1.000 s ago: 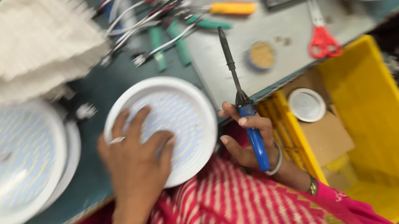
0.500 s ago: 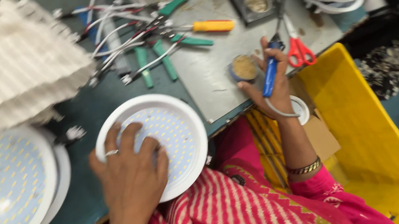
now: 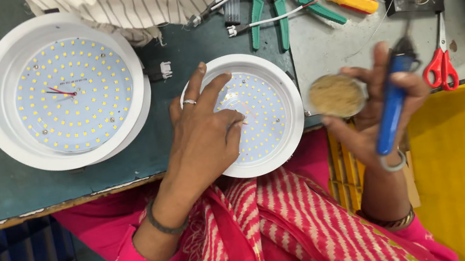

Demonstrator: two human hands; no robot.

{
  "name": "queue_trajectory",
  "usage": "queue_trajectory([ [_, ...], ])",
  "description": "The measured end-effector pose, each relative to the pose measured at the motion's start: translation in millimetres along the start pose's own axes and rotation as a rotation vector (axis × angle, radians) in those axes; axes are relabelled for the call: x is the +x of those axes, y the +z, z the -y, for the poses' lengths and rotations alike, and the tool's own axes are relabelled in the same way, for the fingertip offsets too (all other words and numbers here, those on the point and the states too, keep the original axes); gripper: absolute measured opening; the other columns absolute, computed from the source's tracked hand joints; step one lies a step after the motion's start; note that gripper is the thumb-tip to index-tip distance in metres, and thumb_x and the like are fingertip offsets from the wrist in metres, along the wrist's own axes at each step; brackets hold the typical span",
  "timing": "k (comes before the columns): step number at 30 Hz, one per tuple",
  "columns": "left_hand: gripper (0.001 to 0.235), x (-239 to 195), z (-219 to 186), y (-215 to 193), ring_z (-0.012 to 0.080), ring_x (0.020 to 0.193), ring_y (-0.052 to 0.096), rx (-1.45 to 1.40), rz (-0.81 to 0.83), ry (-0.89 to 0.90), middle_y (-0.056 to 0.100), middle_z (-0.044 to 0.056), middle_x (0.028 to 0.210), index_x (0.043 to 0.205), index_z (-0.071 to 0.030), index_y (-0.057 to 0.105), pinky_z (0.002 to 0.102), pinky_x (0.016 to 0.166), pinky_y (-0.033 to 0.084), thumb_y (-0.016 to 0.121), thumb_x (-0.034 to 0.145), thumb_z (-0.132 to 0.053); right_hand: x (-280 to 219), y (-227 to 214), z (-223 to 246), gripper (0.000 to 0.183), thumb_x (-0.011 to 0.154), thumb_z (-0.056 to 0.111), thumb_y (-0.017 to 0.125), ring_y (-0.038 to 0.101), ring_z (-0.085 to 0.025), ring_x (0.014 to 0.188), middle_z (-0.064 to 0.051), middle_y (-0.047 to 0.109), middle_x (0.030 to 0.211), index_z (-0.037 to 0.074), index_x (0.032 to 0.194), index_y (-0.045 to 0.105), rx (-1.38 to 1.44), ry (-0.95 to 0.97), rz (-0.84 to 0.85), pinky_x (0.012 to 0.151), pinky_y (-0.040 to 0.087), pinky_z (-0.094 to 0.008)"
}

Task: The person uses a soldering iron to attach wires to LED modules on circular light fixtures. They repeatedly dip the iron into a small container, apply solder to connection points, and move completed units aside on the workbench.

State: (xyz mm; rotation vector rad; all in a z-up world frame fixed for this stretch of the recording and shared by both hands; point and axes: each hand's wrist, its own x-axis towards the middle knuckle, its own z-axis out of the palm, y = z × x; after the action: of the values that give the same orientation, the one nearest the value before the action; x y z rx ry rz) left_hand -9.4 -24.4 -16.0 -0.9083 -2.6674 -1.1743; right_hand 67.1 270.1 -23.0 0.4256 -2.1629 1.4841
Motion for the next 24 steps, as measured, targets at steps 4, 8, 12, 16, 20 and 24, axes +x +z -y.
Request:
queue_trajectory([
  [4,0.01,3,-4,3,0.0426,0.147,0.03,0.0,-0.019,-0.06,0.053,0.014,0.147,0.083,-0.013,0.083,0.061,0.106,0.031,0.082,0.076,-0.021,11,35,5,0.091,0.081,-0.01,0.083,0.054,-0.027,0.14,-0.016,0.031,0.168,0.027,0.142,0.026,0.025,-0.001,0.186,0.106,0.061,-0.038],
  [8,0.011,4,-7,3,0.0441,0.145,0.031,0.013,-0.05,-0.076,0.053,0.014,0.146,0.082,-0.013,0.083,0.061,0.107,0.032,0.082,0.075,-0.022,20,53,5,0.084,0.085,-0.013,0.079,0.049,-0.029,0.144,-0.02,0.031,0.169,0.025,0.138,0.025,-0.068,-0.034,0.312,0.113,0.053,-0.04],
  [12,0.011,5,-7,1,0.0454,0.144,0.033,0.013,-0.058,-0.086,0.053,0.014,0.146,0.082,-0.014,0.084,0.059,0.105,0.032,0.081,0.074,-0.022,27,55,6,0.081,0.085,-0.013,0.078,0.051,-0.03,0.147,-0.021,0.034,0.165,0.023,0.135,0.027,-0.136,-0.097,0.385,0.121,0.05,-0.046],
  [16,0.011,6,-6,2,0.0445,0.142,0.036,0.011,-0.057,-0.1,0.056,0.014,0.144,0.08,-0.013,0.083,0.058,0.104,0.032,0.081,0.074,-0.022,31,58,6,0.081,0.084,-0.012,0.081,0.051,-0.031,0.146,-0.022,0.035,0.163,0.022,0.135,0.028,-0.119,-0.104,0.402,0.122,0.048,-0.048],
  [20,0.013,6,-5,4,0.0438,0.142,0.037,0.0,-0.063,-0.13,0.058,0.014,0.142,0.078,-0.011,0.082,0.058,0.103,0.033,0.081,0.075,-0.023,30,62,5,0.081,0.086,-0.011,0.082,0.052,-0.031,0.146,-0.022,0.034,0.165,0.023,0.135,0.027,-0.121,-0.114,0.406,0.119,0.049,-0.045],
  [24,0.012,6,-4,5,0.0435,0.142,0.038,-0.003,-0.07,-0.132,0.058,0.015,0.142,0.077,-0.01,0.081,0.057,0.103,0.033,0.08,0.074,-0.022,29,61,6,0.08,0.085,-0.011,0.082,0.053,-0.031,0.145,-0.022,0.034,0.165,0.022,0.132,0.026,-0.12,-0.105,0.386,0.121,0.049,-0.047],
])
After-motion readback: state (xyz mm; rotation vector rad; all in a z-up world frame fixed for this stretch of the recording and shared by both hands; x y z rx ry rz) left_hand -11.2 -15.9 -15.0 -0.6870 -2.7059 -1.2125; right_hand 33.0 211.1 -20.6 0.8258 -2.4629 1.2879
